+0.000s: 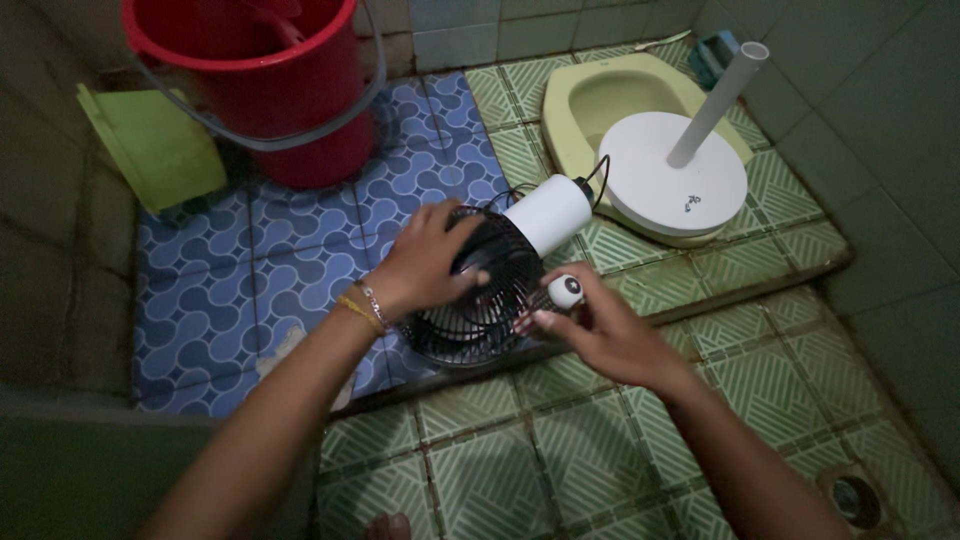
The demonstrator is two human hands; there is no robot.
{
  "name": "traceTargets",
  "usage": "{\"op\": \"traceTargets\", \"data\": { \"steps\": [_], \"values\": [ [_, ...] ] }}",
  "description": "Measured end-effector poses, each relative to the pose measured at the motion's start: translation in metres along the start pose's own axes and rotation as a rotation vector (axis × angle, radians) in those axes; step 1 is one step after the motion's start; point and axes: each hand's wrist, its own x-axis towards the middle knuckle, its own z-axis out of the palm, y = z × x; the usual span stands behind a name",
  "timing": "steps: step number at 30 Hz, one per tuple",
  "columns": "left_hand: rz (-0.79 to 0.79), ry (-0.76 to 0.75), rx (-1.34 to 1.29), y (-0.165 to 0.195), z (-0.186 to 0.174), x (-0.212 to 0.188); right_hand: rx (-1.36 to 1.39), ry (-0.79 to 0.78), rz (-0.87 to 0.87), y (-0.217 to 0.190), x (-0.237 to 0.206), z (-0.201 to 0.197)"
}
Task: The person works on a small desk fan on the bathroom floor, using a screwdriver to unscrew the rear grille cover. They remove the front grille and fan blades, then reattach the blades and grille and reassemble the fan.
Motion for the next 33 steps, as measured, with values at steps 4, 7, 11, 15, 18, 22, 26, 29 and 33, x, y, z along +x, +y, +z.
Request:
{"op": "traceTargets", "data": {
  "steps": [4,7,11,15,18,22,26,29,33],
  "values": [
    [-0.287,-0.361,0.005,-0.007,-0.001,0.002,0.061,-0.032,-0.025,0.001,0.009,0.007],
    [-0.238,-0.314,-0.036,-0.015,0.000,0.003,-0.075,-0.021,-0.208,-0.004,0.014,0.012],
    [-0.269,-0.327,-0.036,-0.023,0.006,0.004,-0.173,-0.052,-0.087,-0.013,0.016,0.019],
    [-0.246,-0.308,-0.064,-0.031,0.009,0.005,-0.201,-0.070,-0.183,-0.020,0.015,0.026],
    [-0.244,-0.310,-0.074,-0.034,0.008,0.006,-0.193,-0.113,-0.230,-0.025,0.017,0.030],
    [-0.244,-0.311,-0.075,-0.034,0.005,0.008,-0.212,-0.166,-0.226,-0.030,0.022,0.031],
    [-0.249,-0.322,-0.062,-0.029,0.000,0.008,-0.221,-0.166,-0.202,-0.033,0.023,0.031],
    [-0.266,-0.343,-0.054,-0.030,-0.001,0.008,-0.230,-0.169,-0.205,-0.032,0.026,0.034],
    [-0.224,-0.304,-0.078,-0.040,0.001,0.006,-0.256,-0.161,-0.056,-0.033,0.033,0.043]
  ]
}}
